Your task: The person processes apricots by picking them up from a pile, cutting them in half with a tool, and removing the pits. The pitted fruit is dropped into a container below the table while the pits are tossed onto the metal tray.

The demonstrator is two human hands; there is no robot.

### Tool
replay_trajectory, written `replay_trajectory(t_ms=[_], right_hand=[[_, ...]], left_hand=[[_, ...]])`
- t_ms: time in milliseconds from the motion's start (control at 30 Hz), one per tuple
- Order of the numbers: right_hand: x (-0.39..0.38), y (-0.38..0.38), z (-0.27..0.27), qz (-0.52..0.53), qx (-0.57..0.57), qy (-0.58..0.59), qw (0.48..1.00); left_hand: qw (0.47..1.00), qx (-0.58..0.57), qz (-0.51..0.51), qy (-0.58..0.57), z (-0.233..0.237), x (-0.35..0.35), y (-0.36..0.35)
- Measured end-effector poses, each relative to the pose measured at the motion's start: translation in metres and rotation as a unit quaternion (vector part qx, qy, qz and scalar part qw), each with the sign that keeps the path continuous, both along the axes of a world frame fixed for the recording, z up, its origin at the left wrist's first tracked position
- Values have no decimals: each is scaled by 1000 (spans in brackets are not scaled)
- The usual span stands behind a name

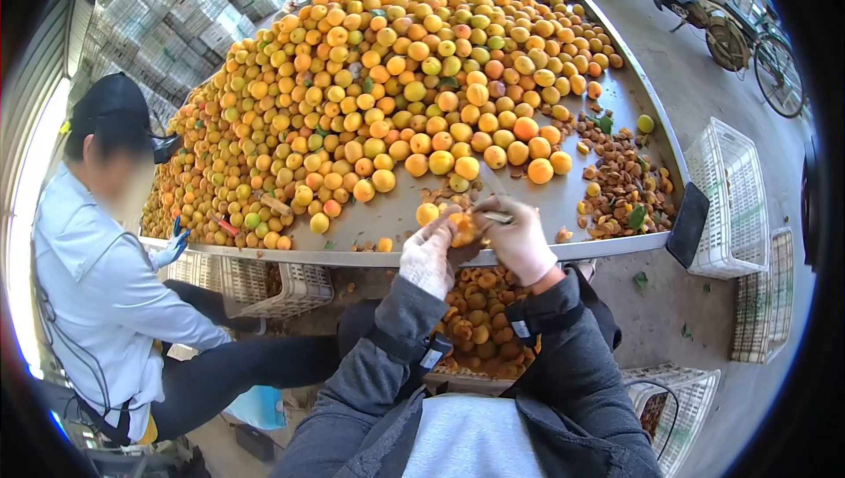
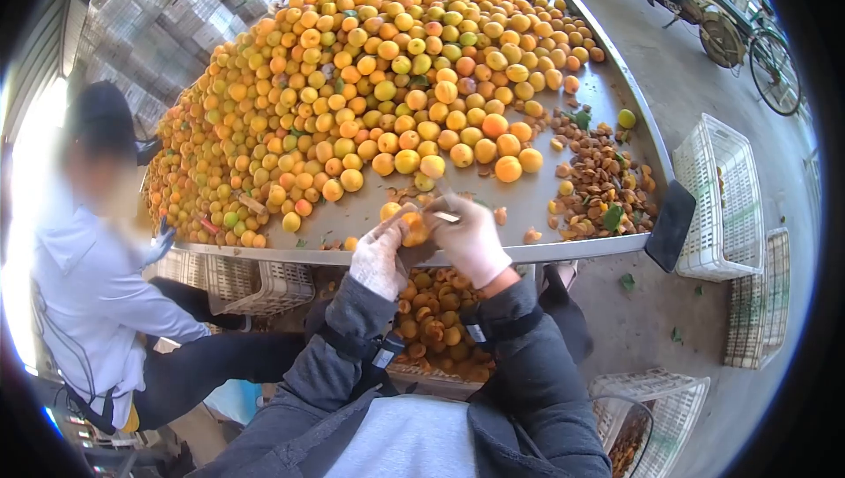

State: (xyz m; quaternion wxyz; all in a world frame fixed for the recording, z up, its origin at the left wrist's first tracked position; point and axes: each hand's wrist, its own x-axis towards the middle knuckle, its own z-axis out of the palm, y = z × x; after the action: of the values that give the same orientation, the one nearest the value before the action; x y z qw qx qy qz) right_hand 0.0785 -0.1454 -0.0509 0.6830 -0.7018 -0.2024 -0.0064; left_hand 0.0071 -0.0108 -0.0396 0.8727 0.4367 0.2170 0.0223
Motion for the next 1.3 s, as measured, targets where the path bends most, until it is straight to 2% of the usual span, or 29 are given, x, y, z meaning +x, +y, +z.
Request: replay_trajectory(t_ms=[33,67,167,200,267,300,333,400,433,467,533,567,600,633,667,700,733,767,800,867,933,1000,1067,1133,1167,1233,1267,1300], right_hand=[[1,-10,23,-12,26,150,988],[4,-19,40,-25,50,298,953],[18,-41,34,-31,184,323,928],[22,-46,35,-30,203,335,920],[29,-58,31,-18,278,344,897],[31,-63,26,-2,378,338,862],[31,-60,34,-23,480,376,792],[30,-47,23,-45,501,443,742],[24,-39,10,27,442,447,777],[14,-37,0,12,346,467,814],[-1,-24,11,75,261,417,867],[-4,-21,18,85,213,416,880],[-5,-20,27,96,163,413,891],[-6,-17,27,94,164,412,891],[-6,-13,25,83,110,394,909],[-7,-10,23,73,56,374,923],[-9,-7,22,73,56,374,923],[-11,-2,19,78,43,358,930],[-14,1,18,85,30,341,936],[-15,3,15,84,57,350,931],[-14,1,14,41,81,369,925],[-14,2,5,44,92,329,939],[-13,3,-12,-10,41,93,995],[-18,1,-2,-24,-4,129,991],[-18,1,-2,-25,-31,65,997],[-20,-1,6,-1,-53,-21,998],[-23,0,8,1,-52,-21,998],[-25,1,10,15,13,63,998]], left_hand=[[997,60,-35,19,20,-12,-5],[990,119,-70,39,35,-22,-8],[917,291,-273,-8,30,-46,-1],[916,290,-275,-7,31,-45,5],[905,399,-147,-30,34,-33,21],[900,425,-102,-1,32,-21,33],[891,449,-56,28,28,-5,46],[750,654,-67,77,18,24,66],[648,744,-112,118,11,36,68],[583,785,-153,144,-2,43,68],[547,783,-247,165,-18,53,64],[546,782,-251,163,-20,53,64],[636,716,-246,150,-17,51,64],[718,641,-237,135,-15,51,65],[717,641,-238,132,-15,48,65],[875,431,-209,69,-18,41,66],[968,189,-164,2,-10,35,62],[979,163,-119,-33,-3,29,52],[979,164,-117,-33,2,26,45],[984,17,-114,-137,5,19,34],[989,20,-94,-110,-1,13,27],[983,164,-76,-41,-5,10,22],[986,145,-74,-31,8,3,16],[982,145,-119,-22,10,-1,20],[987,89,-131,-13,12,-5,20],[987,91,-129,-15,8,-7,22],[987,95,-129,-18,6,-8,24],[987,96,-128,-18,5,-9,25]])
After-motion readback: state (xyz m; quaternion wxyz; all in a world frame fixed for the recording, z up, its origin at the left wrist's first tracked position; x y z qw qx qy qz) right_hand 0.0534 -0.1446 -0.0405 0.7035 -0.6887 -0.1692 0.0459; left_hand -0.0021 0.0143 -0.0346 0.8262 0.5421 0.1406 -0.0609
